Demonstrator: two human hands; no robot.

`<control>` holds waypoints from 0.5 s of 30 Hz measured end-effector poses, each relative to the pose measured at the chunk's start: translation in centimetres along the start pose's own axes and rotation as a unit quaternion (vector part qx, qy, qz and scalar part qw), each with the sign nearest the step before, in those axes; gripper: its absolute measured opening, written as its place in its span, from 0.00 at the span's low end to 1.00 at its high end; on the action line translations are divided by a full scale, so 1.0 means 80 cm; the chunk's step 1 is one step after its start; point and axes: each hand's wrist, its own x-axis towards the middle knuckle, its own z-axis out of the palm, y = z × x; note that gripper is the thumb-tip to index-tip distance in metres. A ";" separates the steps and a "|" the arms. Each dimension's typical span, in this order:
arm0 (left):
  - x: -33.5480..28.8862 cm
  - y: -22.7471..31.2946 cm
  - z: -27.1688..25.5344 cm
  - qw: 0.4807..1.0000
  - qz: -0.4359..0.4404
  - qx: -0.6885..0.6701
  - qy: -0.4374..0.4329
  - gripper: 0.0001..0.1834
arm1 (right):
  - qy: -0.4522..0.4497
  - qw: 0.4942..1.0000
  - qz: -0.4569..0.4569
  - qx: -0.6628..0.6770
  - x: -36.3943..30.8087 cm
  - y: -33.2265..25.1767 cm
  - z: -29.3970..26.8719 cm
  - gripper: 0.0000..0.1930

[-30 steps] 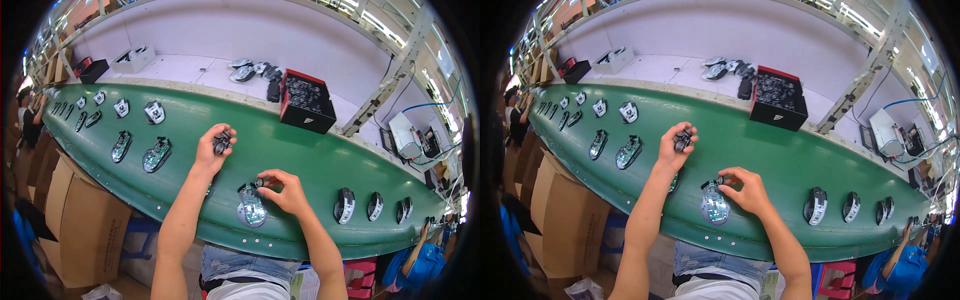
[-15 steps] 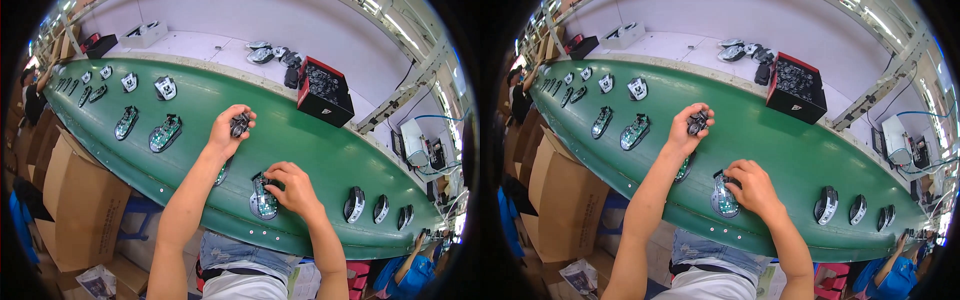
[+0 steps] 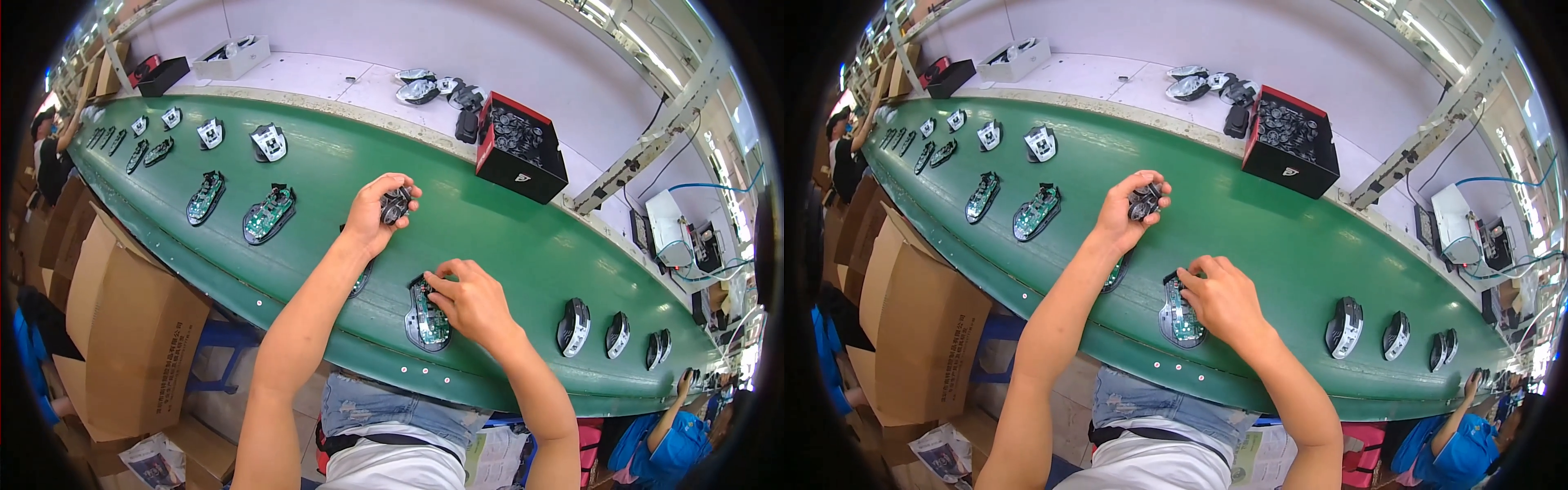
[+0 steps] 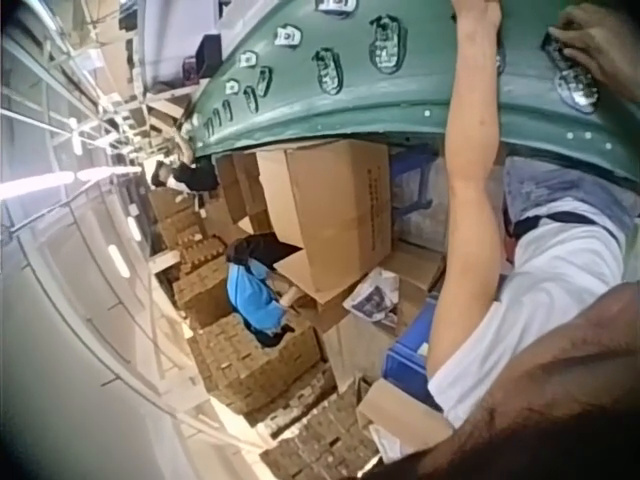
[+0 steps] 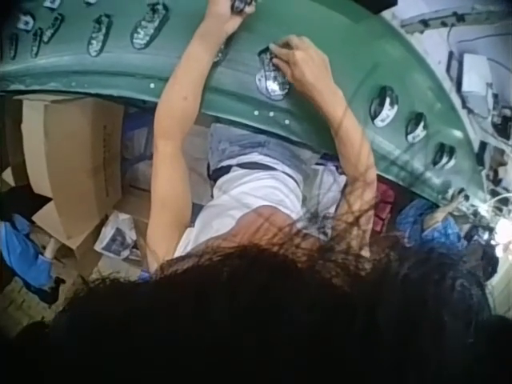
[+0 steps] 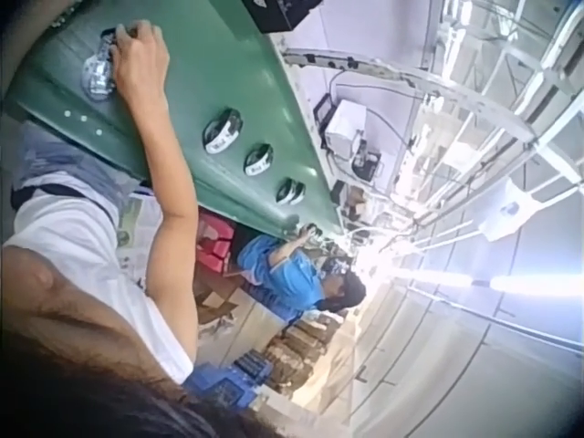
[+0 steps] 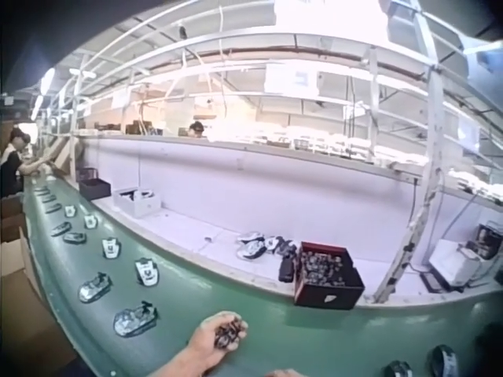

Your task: The person assembles computer mice along a conveyor belt by taking scroll wheels from a box, inserting them onto the mouse bases, and attaching top covers onto the mouse bodies by hand.

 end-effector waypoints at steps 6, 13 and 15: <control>-0.003 -0.002 0.005 1.000 0.000 0.014 -0.005 0.09 | 0.034 0.992 -0.019 -0.120 -0.008 -0.011 0.012 0.14; -0.003 -0.004 0.008 1.000 0.000 0.020 -0.008 0.09 | 0.022 0.995 0.067 0.068 -0.018 -0.005 0.004 0.14; -0.004 -0.004 0.010 0.999 -0.005 0.027 -0.017 0.08 | 0.021 0.998 0.052 -0.005 -0.013 -0.007 -0.001 0.14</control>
